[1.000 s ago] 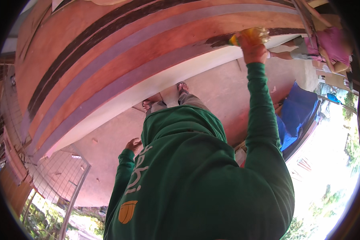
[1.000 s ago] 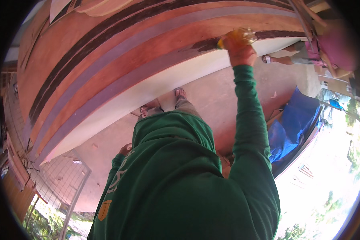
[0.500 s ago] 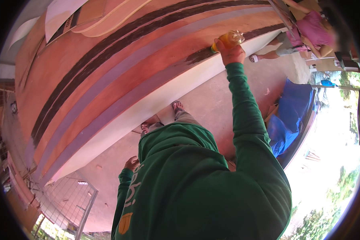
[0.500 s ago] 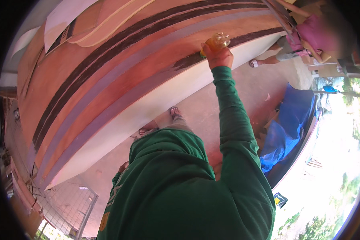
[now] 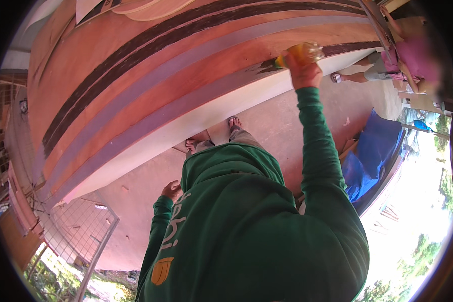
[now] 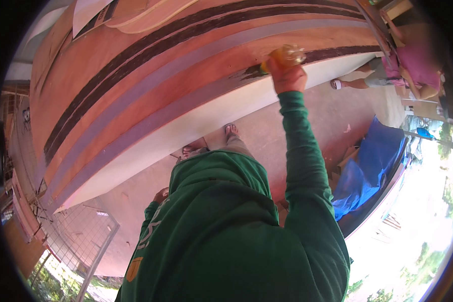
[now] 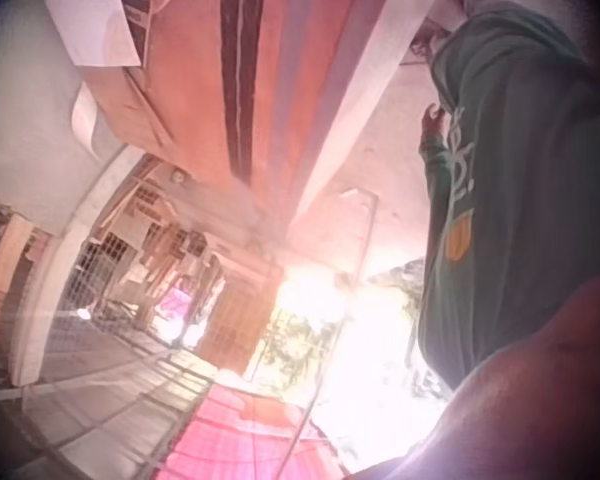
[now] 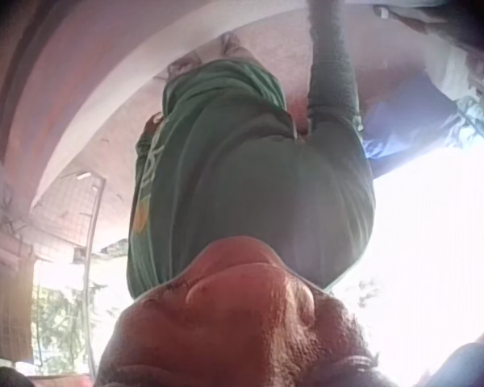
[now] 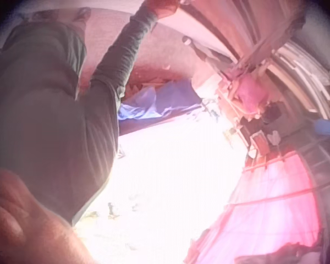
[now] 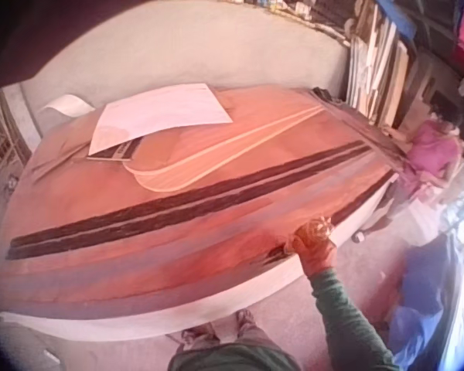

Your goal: The person uses a plastic bottle to wipe a curved wooden surface, moving the bottle back and forth along the surface. Another person is visible in the background, but the primary focus is on the cleaning action performed by the person.

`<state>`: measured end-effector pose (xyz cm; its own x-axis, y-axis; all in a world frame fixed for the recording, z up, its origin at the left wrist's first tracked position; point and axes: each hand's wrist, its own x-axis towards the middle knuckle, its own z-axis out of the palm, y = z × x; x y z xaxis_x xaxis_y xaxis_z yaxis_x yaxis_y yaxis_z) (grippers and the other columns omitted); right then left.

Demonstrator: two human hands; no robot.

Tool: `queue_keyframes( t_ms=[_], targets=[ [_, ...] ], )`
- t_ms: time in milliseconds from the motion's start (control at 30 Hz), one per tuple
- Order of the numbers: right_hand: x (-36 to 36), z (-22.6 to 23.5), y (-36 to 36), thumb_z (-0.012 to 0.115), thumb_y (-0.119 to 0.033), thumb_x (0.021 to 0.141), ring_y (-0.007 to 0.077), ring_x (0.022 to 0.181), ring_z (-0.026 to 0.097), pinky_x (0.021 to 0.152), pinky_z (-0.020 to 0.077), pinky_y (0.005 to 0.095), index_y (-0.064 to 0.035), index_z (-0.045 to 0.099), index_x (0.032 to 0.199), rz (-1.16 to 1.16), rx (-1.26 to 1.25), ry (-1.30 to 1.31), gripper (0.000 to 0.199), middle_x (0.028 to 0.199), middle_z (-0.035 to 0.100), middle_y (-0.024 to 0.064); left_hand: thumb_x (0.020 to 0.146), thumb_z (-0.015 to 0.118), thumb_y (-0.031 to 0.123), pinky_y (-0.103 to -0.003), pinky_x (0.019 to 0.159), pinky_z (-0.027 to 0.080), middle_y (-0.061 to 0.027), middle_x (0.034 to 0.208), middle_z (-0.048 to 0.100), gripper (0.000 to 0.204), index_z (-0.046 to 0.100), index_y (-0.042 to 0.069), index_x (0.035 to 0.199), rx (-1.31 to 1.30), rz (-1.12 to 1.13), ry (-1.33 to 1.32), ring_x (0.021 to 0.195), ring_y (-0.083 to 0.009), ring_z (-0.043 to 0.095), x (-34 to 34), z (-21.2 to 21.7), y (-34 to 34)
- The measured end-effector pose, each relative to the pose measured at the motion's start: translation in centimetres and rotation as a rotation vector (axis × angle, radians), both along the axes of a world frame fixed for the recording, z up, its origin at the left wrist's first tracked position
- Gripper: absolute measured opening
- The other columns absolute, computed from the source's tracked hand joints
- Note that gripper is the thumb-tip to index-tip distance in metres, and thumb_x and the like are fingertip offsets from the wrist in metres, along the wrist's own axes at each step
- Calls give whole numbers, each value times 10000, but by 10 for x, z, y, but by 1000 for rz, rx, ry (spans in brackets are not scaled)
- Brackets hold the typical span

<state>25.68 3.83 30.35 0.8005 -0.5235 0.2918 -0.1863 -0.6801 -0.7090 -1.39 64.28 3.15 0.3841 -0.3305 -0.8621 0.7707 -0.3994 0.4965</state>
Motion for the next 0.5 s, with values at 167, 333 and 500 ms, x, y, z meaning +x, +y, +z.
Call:
queue_keyframes(
  t_ms=[167, 333, 500],
  targets=[
    [-1, -5, 53, 876, -427, 806, 244, 862, 765, 800, 583, 365, -39, 761, 1082, -18, -39, 92, 489, 973, 788, 108, 941, 759, 418, -390, 1005, 528, -224, 1354, 654, 727, 510, -15, 1469, 128, -206, -21, 1241, -273, 640, 11, 34, -12],
    [2, 4, 88, 864, -454, 803, 297, 893, 763, 793, 600, 401, -58, 743, 1113, 80, -41, 89, 517, 983, 779, 138, 946, 744, 415, -404, 1088, 484, -206, 1394, 637, 707, 528, -19, 1460, 175, -94, -14, 1305, -280, 602, -15, -5, 25],
    [10, 15, 33, 863, -347, 855, 146, 856, 733, 806, 576, 328, -9, 761, 1057, -127, -21, 181, 408, 1001, 793, 50, 973, 741, 371, -386, 1114, 473, -195, 1412, 626, 701, 494, -52, 1475, 256, -81, -7, 1325, -267, 590, 9, 32, 18]
  ],
)
